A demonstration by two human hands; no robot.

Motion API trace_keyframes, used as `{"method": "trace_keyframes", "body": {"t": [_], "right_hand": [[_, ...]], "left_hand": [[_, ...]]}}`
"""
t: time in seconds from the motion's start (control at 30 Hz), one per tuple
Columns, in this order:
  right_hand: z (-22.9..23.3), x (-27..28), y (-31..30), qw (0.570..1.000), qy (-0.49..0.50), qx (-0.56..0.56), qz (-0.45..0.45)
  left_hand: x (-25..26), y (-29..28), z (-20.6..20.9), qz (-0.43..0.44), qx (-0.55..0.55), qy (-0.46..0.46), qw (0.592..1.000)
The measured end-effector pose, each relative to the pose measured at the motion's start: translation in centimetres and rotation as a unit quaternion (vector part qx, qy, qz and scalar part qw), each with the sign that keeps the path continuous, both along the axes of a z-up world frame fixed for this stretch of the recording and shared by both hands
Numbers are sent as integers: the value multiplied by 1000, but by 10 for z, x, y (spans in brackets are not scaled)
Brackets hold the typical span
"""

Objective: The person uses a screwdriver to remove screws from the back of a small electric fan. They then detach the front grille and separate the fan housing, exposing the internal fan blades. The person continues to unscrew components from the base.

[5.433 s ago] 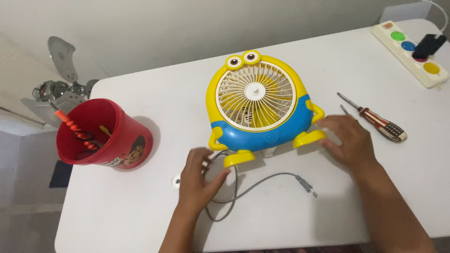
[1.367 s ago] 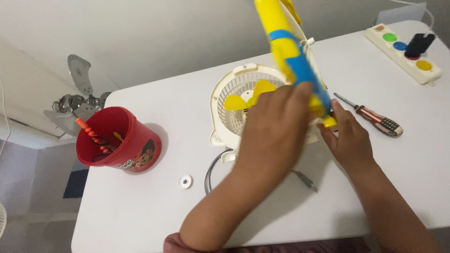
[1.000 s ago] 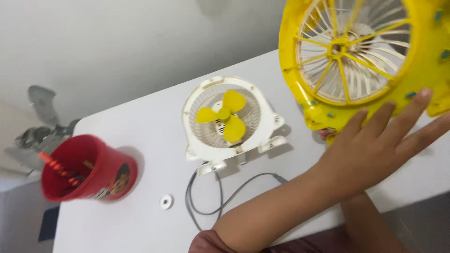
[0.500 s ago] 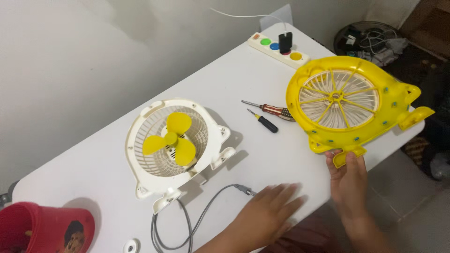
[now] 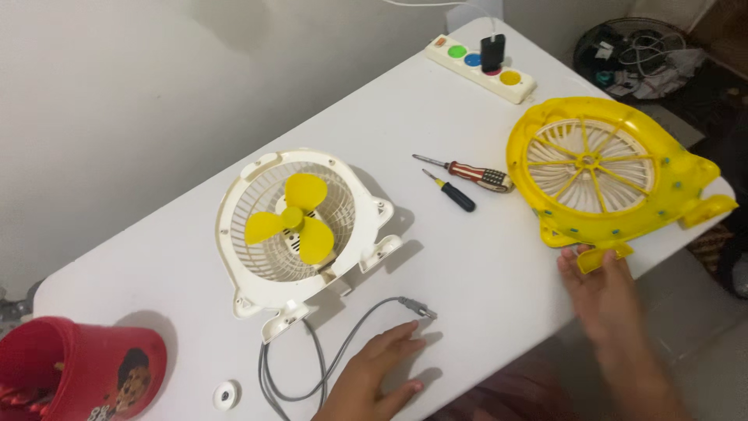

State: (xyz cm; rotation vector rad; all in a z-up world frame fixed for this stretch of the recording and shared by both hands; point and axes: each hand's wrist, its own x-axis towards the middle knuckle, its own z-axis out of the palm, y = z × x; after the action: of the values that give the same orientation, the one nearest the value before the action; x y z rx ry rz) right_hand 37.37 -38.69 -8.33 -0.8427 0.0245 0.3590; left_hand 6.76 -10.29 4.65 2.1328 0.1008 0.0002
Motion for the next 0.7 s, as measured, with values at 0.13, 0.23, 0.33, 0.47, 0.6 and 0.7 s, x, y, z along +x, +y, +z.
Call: {"method": "trace_keyframes", "body": {"t": [0.13,0.23,0.33,0.47,0.6,0.7], "right_hand": [[12,5,-23,978,-15,-195,77],[13,12,-47,916,-64,-392,51],[11,17,-58,885,-136,-446,3],[28,6,-25,727,-422,-535,-84],[73,-15,69,571,-592,-567,-38],[103,-18,145,554,-602,-574,41]], "left_hand": [[-16,12,-17,56,-119,3,991],[-22,18,-43,130,-281,-23,951],[-16,26,-68,193,-441,-72,874],[-16,35,-80,280,-547,-99,783],[-17,38,-72,322,-629,-119,698],[-20,39,-64,373,-615,-105,687]]}}
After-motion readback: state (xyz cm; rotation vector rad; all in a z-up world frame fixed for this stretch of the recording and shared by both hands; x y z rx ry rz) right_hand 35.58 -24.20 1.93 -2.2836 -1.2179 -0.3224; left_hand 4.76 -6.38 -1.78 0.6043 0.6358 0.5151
